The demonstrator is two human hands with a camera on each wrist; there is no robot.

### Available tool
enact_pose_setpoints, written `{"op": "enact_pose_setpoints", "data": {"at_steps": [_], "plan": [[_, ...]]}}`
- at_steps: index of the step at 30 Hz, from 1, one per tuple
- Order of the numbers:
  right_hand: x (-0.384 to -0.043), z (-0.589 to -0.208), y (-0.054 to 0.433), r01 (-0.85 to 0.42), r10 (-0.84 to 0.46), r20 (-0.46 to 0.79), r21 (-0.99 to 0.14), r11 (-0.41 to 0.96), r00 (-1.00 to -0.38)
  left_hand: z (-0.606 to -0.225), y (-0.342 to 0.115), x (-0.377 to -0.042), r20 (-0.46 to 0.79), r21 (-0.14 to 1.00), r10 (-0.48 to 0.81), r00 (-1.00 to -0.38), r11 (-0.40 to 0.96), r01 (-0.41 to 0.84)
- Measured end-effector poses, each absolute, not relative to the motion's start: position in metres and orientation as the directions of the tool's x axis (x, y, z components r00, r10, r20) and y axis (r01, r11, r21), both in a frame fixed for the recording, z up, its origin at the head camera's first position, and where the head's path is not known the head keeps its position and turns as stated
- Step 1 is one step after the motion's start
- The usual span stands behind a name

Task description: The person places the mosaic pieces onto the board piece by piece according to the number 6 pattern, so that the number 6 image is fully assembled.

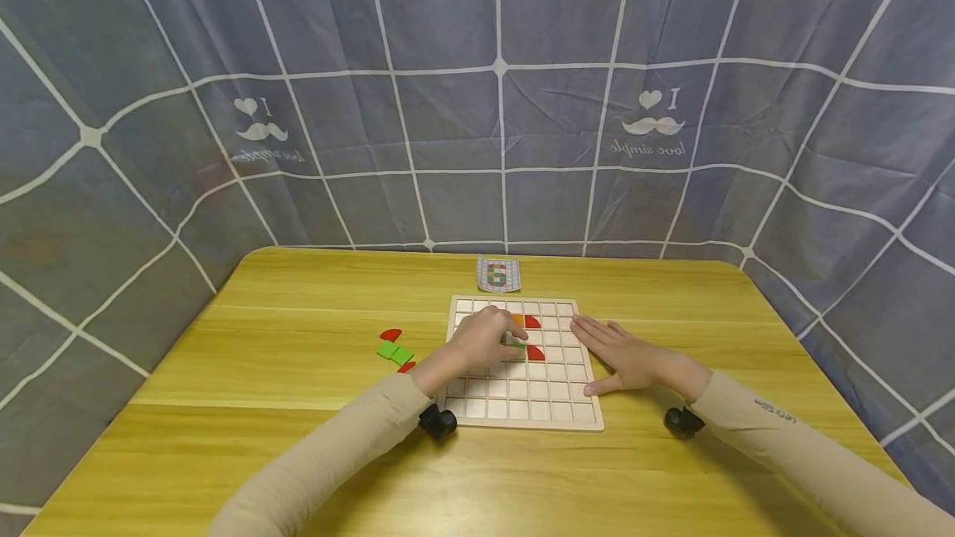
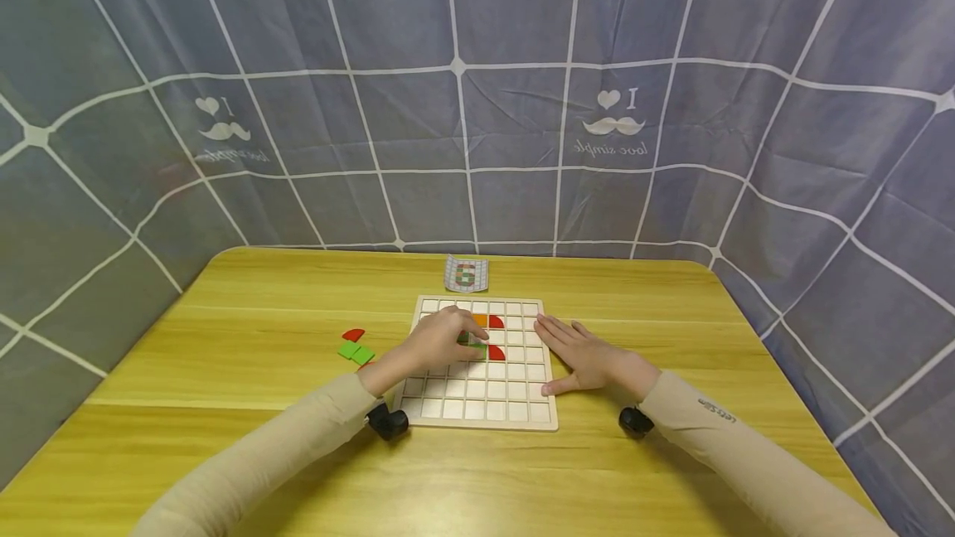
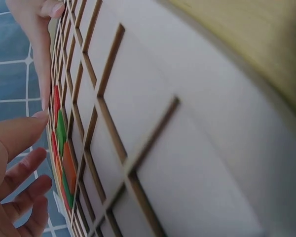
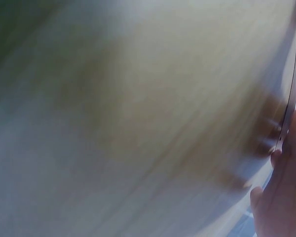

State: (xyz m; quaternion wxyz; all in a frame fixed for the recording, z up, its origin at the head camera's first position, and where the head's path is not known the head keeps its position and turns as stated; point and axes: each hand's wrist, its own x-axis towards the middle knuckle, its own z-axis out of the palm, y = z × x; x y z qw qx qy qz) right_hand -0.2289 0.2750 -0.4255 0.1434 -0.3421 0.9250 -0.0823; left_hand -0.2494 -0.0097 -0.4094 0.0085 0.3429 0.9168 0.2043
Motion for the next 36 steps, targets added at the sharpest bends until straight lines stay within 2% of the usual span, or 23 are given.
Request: {"op": "enact_pose_setpoints", "data": {"at_steps": [11,21,28,36], "plan": [[-0.230,-0.428,0.275,-0.616,-0.660,-0.197,-0.242,0.750,-0.725,-0.404,-0.040,-0.247,0.163,0.419,0.564,-0.809,0.703,0.575],[-0.229,-0.426,0.274,-0.616,-0.661,-0.190,-0.248,0.748,-0.726,-0.401,-0.086,-0.243,0.197,0.416,0.512,-0.836,0.729,0.544],[-0.229,-0.426,0.275,-0.611,-0.657,-0.189,-0.251,0.751,-0.730,-0.406,-0.113,-0.240,0.169,0.446,0.481,-0.860,0.741,0.502],[-0.229,-0.427,0.275,-0.614,-0.658,-0.189,-0.246,0.750,-0.729,-0.414,-0.136,-0.237,0.153,0.448,0.561,-0.813,0.694,0.563]]}}
